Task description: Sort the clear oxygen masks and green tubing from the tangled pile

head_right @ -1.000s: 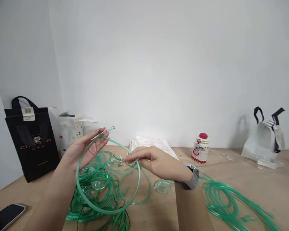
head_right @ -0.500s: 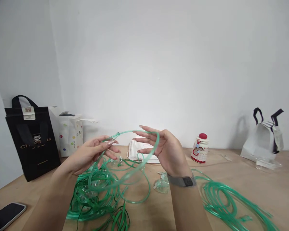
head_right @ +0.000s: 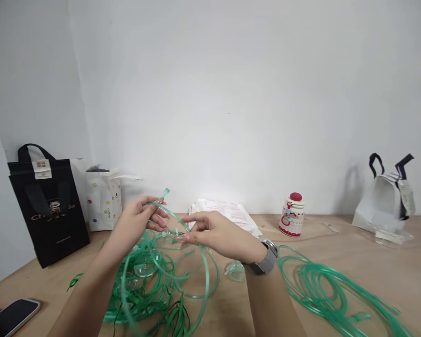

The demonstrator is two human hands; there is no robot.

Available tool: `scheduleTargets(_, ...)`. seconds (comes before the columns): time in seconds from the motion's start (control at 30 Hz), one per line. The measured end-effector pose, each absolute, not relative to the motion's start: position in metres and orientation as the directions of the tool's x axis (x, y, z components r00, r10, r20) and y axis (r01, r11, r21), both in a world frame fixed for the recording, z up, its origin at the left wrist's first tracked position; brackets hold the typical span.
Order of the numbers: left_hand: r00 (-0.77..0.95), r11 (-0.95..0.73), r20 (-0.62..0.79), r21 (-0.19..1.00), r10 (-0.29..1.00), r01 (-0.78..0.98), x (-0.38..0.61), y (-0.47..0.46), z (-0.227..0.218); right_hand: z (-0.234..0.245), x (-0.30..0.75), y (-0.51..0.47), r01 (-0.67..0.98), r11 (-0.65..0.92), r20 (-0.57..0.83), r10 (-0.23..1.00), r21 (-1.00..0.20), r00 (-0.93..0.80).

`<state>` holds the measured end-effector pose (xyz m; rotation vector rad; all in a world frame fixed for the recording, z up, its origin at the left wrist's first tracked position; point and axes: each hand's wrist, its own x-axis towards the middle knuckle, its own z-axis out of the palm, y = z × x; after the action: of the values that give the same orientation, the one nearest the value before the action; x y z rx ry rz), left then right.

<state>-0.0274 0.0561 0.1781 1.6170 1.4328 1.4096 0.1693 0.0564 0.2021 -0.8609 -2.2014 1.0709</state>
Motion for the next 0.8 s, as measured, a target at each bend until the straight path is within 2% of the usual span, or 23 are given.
scheduleTargets(0.07, -0.152, -0.262, 0.367, 0.847, 0.918, 0.463, -0.033, 0.057, 0.174, 0.203, 0.172, 0.057, 0.284, 0.476, 0.178, 0.715, -0.833, -0.676)
scheduleTargets(0.2, -0.224, -0.181, 0.441, 0.705, 0.869, 0.686, -0.037, 0.055, 0.165, 0.203, 0.177, 0.062, 0.372, 0.535, 0.339, 0.812, -0.758, -0.476)
scheduleTargets(0.3, -0.116, -0.248, 0.496, 0.607, 0.86, 0.755, -0.029, 0.049, 0.166, 0.2, 0.174, 0.066, 0.465, 0.569, 0.413, 0.819, -0.679, -0.399)
scheduleTargets(0.37, 0.069, -0.378, 0.467, 0.611, 0.881, 0.695, -0.022, 0.045, 0.169, 0.199, 0.169, 0.068, 0.468, 0.593, 0.444, 0.804, -0.655, -0.396)
scheduleTargets(0.47, 0.243, -0.436, 0.363, 0.756, 0.9, 0.488, -0.015, 0.042, 0.174, 0.198, 0.163, 0.068, 0.462, 0.607, 0.504, 0.794, -0.646, -0.338)
scheduleTargets(0.57, 0.241, -0.401, 0.333, 0.849, 0.912, 0.344, -0.014, 0.042, 0.177, 0.197, 0.16, 0.068, 0.389, 0.586, 0.545, 0.808, -0.71, -0.223)
scheduleTargets(0.67, 0.231, -0.419, 0.366, 0.871, 0.902, 0.256, -0.015, 0.04, 0.18, 0.196, 0.159, 0.066, 0.271, 0.61, 0.599, 0.79, -0.745, -0.129)
scheduleTargets(0.8, 0.293, -0.401, 0.328, 0.884, 0.898, 0.24, -0.013, 0.032, 0.184, 0.197, 0.157, 0.059, 0.135, 0.685, 0.649, 0.724, -0.716, -0.234)
